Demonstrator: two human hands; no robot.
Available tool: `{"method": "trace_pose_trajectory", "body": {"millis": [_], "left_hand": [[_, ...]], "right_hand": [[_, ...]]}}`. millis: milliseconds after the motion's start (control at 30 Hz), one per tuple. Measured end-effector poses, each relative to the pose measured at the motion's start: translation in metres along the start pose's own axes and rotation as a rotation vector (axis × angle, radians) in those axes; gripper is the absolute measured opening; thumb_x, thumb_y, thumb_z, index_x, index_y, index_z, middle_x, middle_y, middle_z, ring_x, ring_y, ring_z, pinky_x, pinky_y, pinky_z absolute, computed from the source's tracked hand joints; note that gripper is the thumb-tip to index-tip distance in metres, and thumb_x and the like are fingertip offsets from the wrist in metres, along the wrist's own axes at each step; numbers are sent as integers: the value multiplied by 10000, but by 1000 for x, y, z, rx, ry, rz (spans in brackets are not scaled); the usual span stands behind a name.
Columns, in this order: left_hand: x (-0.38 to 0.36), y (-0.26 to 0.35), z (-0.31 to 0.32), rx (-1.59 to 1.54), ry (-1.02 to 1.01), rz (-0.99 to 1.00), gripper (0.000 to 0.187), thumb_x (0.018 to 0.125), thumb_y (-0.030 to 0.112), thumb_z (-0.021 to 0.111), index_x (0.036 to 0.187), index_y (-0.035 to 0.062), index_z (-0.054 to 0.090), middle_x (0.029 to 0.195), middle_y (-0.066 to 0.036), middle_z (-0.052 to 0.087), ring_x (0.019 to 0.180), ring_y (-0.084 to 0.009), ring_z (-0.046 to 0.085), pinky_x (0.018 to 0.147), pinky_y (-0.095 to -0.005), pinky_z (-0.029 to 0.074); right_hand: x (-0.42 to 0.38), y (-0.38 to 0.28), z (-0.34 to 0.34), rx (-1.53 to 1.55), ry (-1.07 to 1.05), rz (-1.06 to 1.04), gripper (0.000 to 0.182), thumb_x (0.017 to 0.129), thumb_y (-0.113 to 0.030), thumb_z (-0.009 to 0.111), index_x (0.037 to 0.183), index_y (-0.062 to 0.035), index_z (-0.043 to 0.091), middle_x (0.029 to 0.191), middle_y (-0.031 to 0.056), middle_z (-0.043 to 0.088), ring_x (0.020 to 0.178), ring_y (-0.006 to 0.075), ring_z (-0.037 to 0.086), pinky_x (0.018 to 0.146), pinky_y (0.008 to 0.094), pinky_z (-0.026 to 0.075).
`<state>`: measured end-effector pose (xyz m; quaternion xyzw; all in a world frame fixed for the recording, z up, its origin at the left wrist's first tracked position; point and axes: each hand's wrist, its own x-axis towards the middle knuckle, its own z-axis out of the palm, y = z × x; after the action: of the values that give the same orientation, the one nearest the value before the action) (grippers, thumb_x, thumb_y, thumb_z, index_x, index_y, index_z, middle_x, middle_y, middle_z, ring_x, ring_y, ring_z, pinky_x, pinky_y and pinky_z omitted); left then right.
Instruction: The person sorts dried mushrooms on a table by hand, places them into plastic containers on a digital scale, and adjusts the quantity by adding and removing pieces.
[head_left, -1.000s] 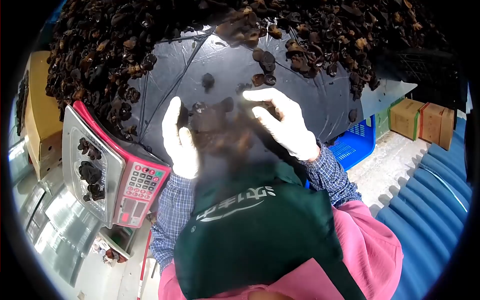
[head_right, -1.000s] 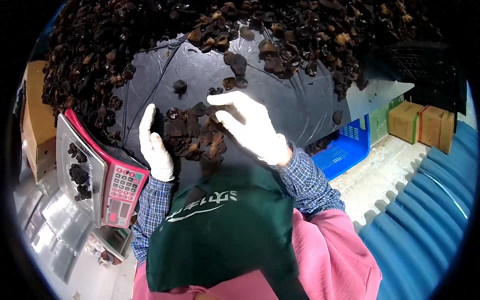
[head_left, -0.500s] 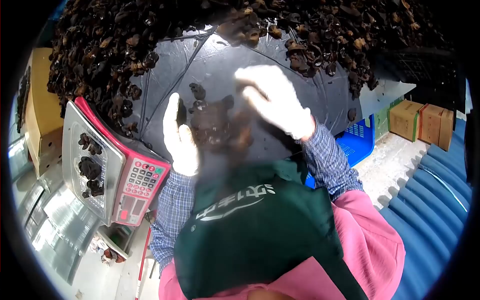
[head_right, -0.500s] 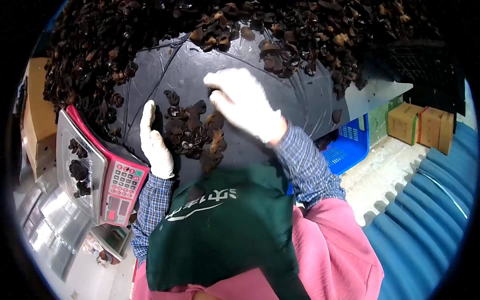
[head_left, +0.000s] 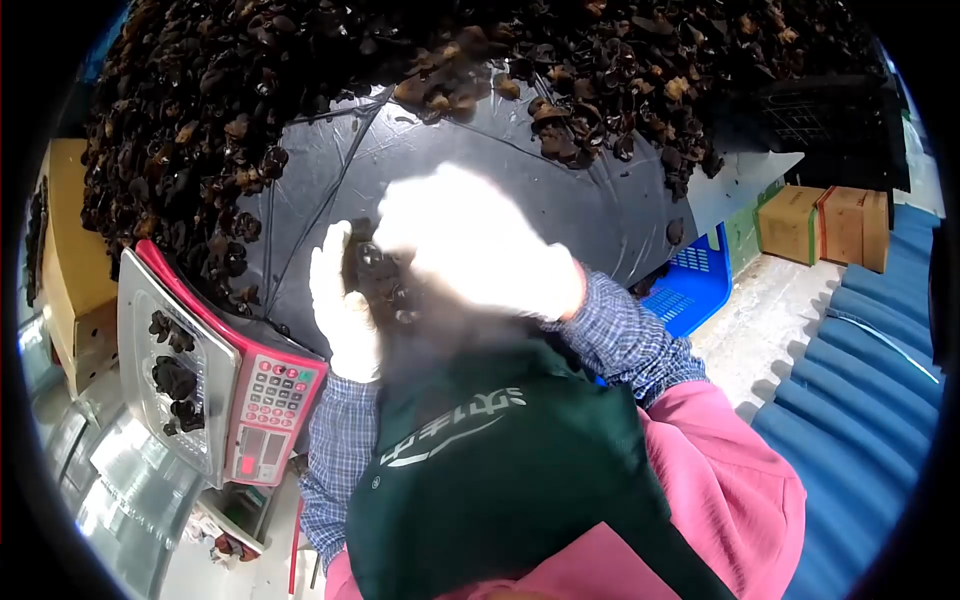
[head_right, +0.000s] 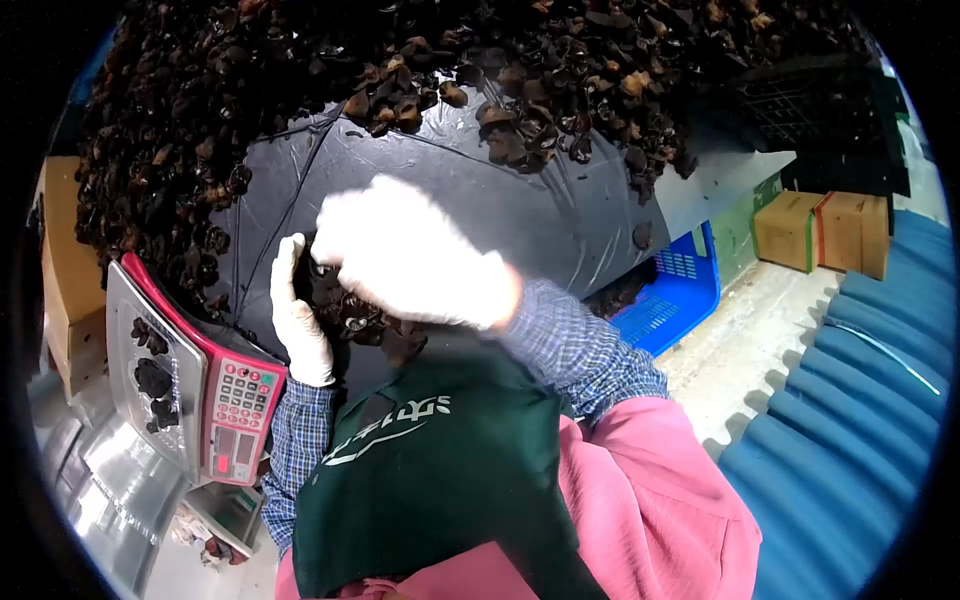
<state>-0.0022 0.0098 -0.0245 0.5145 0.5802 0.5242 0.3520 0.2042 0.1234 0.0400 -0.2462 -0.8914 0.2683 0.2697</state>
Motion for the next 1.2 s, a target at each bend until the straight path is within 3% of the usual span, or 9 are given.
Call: {"method": "trace_pose_trajectory", "body": {"millis": [67, 133, 233, 433, 600, 733, 900, 1067, 1200], "left_hand": [[6, 0, -7, 312, -11, 151, 758, 1057, 625, 425, 1488, 9, 516, 1476, -152, 589, 1332, -287, 580, 1240, -489, 276], [7, 5, -1, 289, 39, 137, 738, 1076, 605, 358, 1435, -2, 575, 1400, -169, 645, 1334, -292, 582, 1242, -496, 253], [6, 1, -2, 306, 37, 150, 751, 1081, 601, 329, 1432, -18, 568, 1410, -170, 637, 1331, -312, 584, 1238, -492, 260], [6, 4, -4, 331, 31, 146, 736, 1080, 596, 343, 1438, -7, 567, 1410, -162, 638, 1337, -312, 580, 1239, -503, 256], [5, 3, -3, 314, 32, 144, 695, 1092, 558, 358, 1439, -7, 566, 1412, -157, 637, 1345, -307, 574, 1240, -509, 258], [5, 3, -2, 300, 41, 155, 682, 1093, 548, 370, 1436, -7, 568, 1408, -159, 640, 1341, -306, 577, 1242, -507, 255], [6, 7, -2, 310, 47, 152, 650, 1098, 525, 388, 1424, -4, 580, 1399, -158, 644, 1328, -312, 586, 1233, -509, 281], [7, 8, -5, 381, -6, 139, 731, 1097, 585, 316, 1460, -8, 541, 1441, -154, 619, 1386, -282, 543, 1262, -469, 224], [6, 4, -5, 378, -1, 127, 737, 1094, 589, 333, 1471, -13, 531, 1450, -145, 615, 1371, -274, 556, 1262, -449, 224]], "right_hand": [[-5, 29, -33, -267, 360, 217, 351, 964, -180, 614, 1286, -62, 689, 1450, 176, 588, 1418, 343, 474, 1211, 482, 295], [-25, 67, -38, -814, 386, 521, 601, 973, -270, 598, 1531, -89, 465, 1574, 230, 404, 1498, 441, 298, 1210, 642, 183], [-50, 48, -34, -630, -20, 520, 652, 958, -400, 584, 1498, -55, 467, 1552, 271, 389, 1457, 476, 367, 1177, 709, 204], [-84, -13, -23, -109, -54, 0, 454, 1049, -373, 485, 1384, -117, 654, 1443, 175, 592, 1340, 349, 553, 1162, 551, 359], [-89, 31, -56, -588, 426, 350, 363, 949, -169, 659, 1304, -103, 692, 1342, 124, 645, 1292, 296, 575, 1169, 479, 352], [-78, 67, -74, -744, 386, 442, 396, 876, -215, 764, 1257, -139, 688, 1158, 48, 654, 1054, 244, 595, 1022, 414, 394], [-70, 91, -72, -783, 375, 381, 95, 874, -203, 749, 911, -121, 718, 902, 16, 638, 898, 236, 594, 886, 407, 425], [-44, 37, -79, 349, 148, 496, 281, 922, -184, 747, 1181, -75, 751, 1100, 97, 738, 1057, 220, 686, 966, 362, 527], [-19, 74, -66, 1, 356, 344, 270, 949, -205, 692, 1184, -84, 746, 1126, 116, 746, 1046, 247, 698, 953, 370, 540]]}}
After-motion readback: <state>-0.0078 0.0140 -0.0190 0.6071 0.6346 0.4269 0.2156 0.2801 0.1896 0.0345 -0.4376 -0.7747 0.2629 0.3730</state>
